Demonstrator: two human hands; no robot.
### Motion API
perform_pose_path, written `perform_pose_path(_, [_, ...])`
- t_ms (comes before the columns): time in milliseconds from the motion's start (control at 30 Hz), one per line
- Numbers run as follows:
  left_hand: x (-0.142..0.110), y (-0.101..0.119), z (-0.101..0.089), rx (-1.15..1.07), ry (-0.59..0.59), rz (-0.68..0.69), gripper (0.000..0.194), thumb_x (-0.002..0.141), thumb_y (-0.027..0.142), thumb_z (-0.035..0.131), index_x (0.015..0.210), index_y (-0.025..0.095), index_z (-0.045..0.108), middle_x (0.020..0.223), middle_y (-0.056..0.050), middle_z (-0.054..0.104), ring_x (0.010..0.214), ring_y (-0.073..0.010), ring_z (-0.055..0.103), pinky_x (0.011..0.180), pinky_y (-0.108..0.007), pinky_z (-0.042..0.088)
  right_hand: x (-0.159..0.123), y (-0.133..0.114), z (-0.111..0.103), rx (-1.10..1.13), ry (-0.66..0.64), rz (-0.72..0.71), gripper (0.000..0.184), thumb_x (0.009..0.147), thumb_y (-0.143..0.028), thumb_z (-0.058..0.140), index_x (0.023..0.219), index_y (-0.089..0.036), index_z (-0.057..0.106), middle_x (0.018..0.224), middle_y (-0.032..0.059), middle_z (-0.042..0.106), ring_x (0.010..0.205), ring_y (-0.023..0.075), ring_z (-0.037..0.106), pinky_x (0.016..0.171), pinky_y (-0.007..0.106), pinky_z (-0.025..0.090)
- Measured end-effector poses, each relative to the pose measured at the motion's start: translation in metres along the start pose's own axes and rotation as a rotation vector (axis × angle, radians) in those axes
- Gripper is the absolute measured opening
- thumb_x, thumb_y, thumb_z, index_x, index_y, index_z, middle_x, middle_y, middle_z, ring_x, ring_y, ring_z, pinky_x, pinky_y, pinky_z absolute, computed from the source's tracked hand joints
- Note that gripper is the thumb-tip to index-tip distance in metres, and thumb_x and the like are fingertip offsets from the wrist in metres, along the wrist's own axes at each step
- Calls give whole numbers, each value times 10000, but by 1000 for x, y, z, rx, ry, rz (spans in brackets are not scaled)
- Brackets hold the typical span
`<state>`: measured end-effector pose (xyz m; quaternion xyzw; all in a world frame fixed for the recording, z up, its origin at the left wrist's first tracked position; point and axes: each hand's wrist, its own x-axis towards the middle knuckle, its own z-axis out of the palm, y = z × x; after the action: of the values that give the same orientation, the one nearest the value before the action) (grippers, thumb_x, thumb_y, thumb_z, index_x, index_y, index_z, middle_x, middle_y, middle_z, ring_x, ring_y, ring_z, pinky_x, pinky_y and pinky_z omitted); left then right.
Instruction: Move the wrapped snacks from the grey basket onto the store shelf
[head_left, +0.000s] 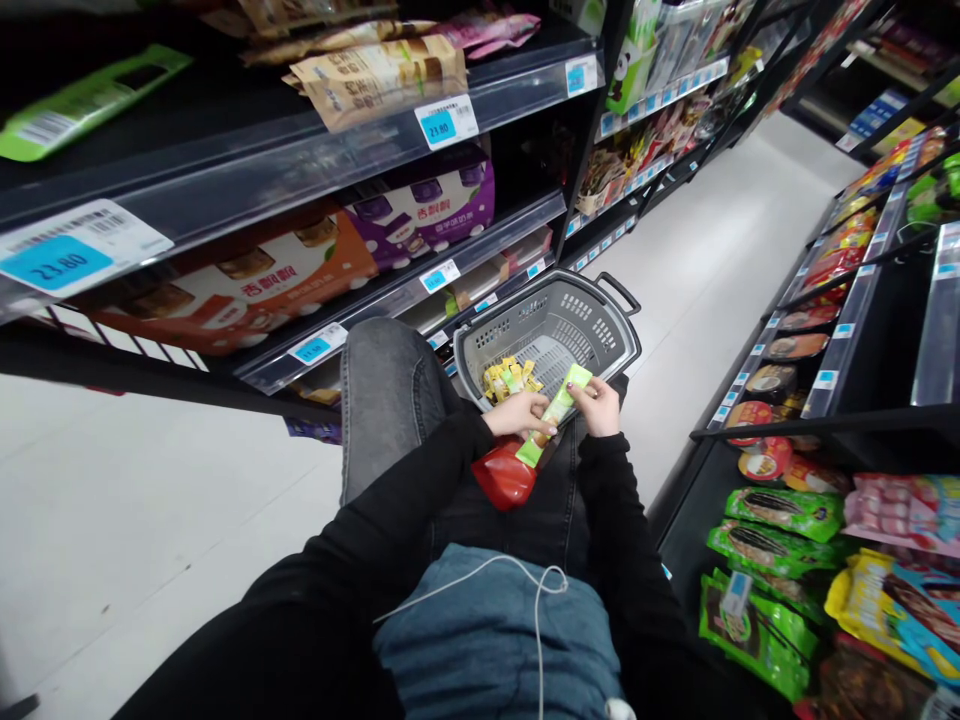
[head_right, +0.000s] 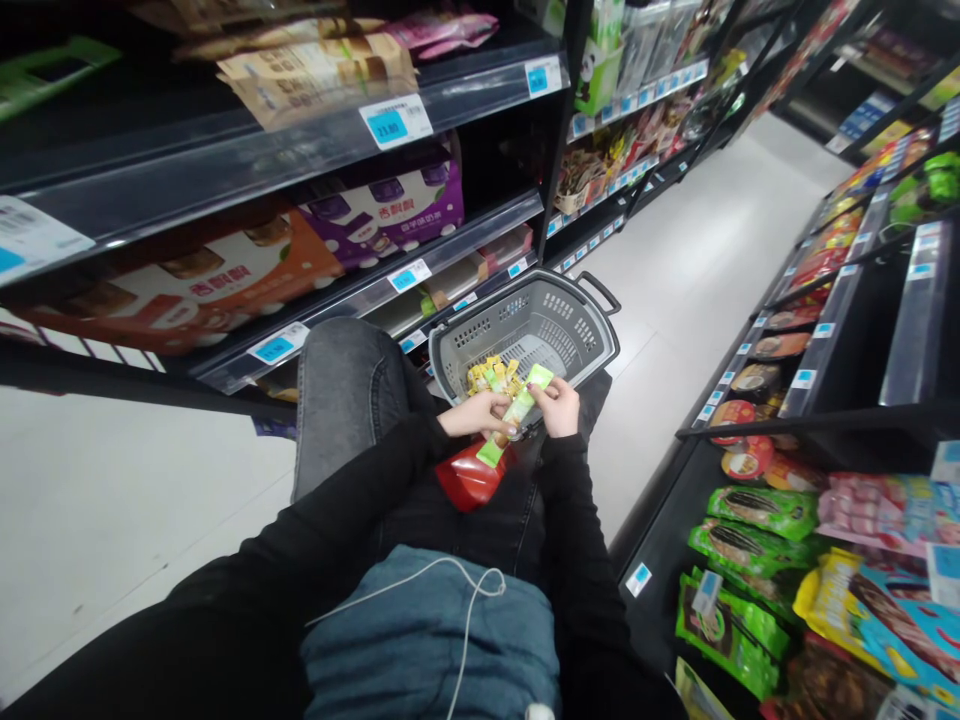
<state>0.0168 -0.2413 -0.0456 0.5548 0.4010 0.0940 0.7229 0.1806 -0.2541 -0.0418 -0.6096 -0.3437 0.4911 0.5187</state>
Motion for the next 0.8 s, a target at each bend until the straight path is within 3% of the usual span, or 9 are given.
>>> perform_pose_path(100, [1, -1, -1, 18, 96, 49, 412, 516, 372, 768, 767, 126, 554, 624, 19, 577, 520, -111, 535, 466, -201, 397, -4, -3, 6, 14, -61, 46, 342, 506, -393, 746, 699, -143, 616, 496, -38, 571, 465, 107, 535, 470, 238, 497])
perform_pose_path(267, [3, -1, -4, 221, 280, 189, 389, 472, 360, 787, 527, 124, 483, 490, 64, 446, 475, -53, 387, 458, -172, 279, -5, -3, 8, 11, -40, 36, 343, 535, -420, 721, 722, -156, 610, 552, -25, 607, 488, 111, 552, 455, 226, 496])
perform_pose_path(400, [2, 1, -6, 213, 226, 179, 358, 511, 380, 761, 539, 120, 516, 489, 52, 465, 471, -64, 400, 463, -182, 279, -8, -4, 12, 39, -32, -1, 339, 531, -395, 730, 744, -162, 606, 652, -1, 647, 537, 122, 568, 456, 227, 484])
perform_pose_path(533, [1, 0, -5, 166, 194, 183, 323, 540, 369, 745, 607, 108, 566, 507, 43, 487, 488, -76, 431, 477, -187, 303, -7, -4, 13, 31, -25, 25, 337, 490, -355, 753, 708, -157, 589, 601, -7, 634, 508, 123, 555, 461, 240, 474])
perform_pose_path(700, [1, -2, -5, 9, -47, 77, 364, 519, 353, 759, 728, 117, 575, 613, 6, 595, 530, -105, 517, 512, -206, 379, -3, 1, 5, 34, 115, -21, 312, 531, -370, 715, 714, -154, 584, 570, -13, 619, 487, 118, 540, 430, 225, 429])
perform_pose_path(800, [1, 0, -7, 32, -64, 35, 352, 501, 338, 767, 695, 113, 579, 613, -2, 606, 526, -103, 521, 509, -205, 386, 0, 2, 1, 89, 183, -10, 337, 513, -373, 714, 734, -156, 579, 597, -11, 626, 516, 126, 561, 434, 225, 443])
